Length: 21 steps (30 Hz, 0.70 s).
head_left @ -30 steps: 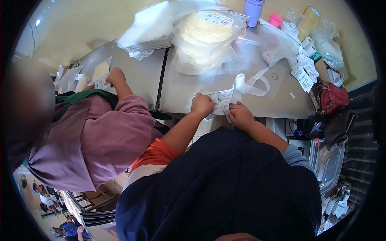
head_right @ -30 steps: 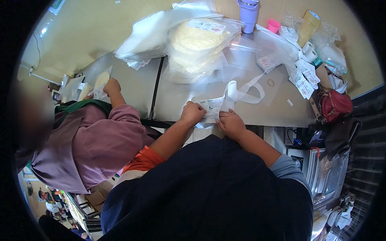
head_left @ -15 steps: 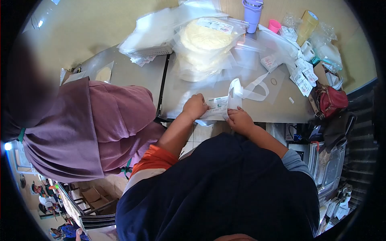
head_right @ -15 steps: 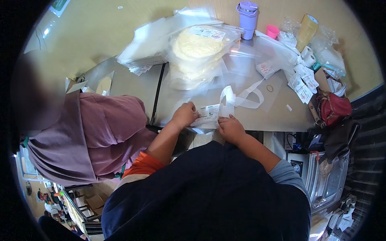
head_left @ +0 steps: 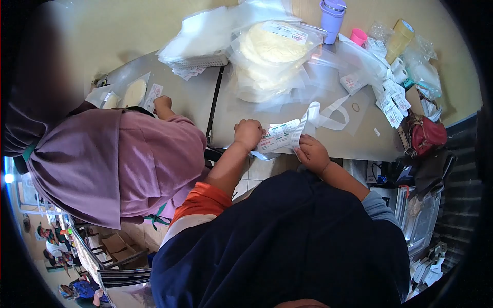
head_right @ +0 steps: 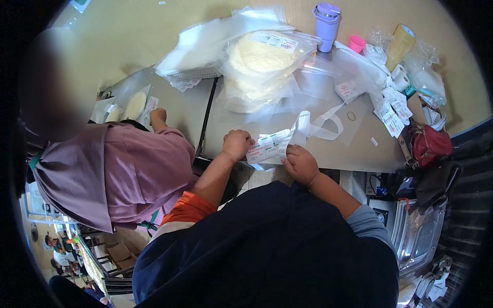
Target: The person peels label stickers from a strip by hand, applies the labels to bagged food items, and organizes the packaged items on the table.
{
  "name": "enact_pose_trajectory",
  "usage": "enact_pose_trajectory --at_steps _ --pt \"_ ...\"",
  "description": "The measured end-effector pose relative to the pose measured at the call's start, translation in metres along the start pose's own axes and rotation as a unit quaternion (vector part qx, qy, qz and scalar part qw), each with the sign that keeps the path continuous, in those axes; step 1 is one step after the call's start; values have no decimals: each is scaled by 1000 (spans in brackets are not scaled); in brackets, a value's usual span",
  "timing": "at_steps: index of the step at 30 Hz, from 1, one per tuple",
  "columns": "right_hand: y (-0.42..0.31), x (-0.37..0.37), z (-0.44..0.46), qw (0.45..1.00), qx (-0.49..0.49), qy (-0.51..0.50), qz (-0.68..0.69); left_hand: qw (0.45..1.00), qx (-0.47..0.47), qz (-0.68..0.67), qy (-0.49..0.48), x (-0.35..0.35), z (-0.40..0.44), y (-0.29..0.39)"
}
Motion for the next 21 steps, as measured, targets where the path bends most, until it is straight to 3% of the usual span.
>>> enact_pose_trajectory --at_steps 8,14,20,21 --pt "9 -15 -8 999 10 -29 -17 1000 0 10 -5 30 -26 26" --pt "3 -14 -4 996 29 -41 -79 990 -25 -27 136 26 -22 17" --pt "10 -23 -4 995 22 -64 -73 972 37 -212 96 10 -15 -3" --pt "12 -23 -4 995 11 -73 -67 947 72 -277 144 10 -16 -7"
Point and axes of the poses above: each hand's wrist, its own z-axis towards the middle knuckle, its own x-axis out of the back of the hand, y = z × x, the point moved 3 cm from there along z, towards the middle knuckle, and after that the axes turned 6 degrees about y, right-handed, at the moved point
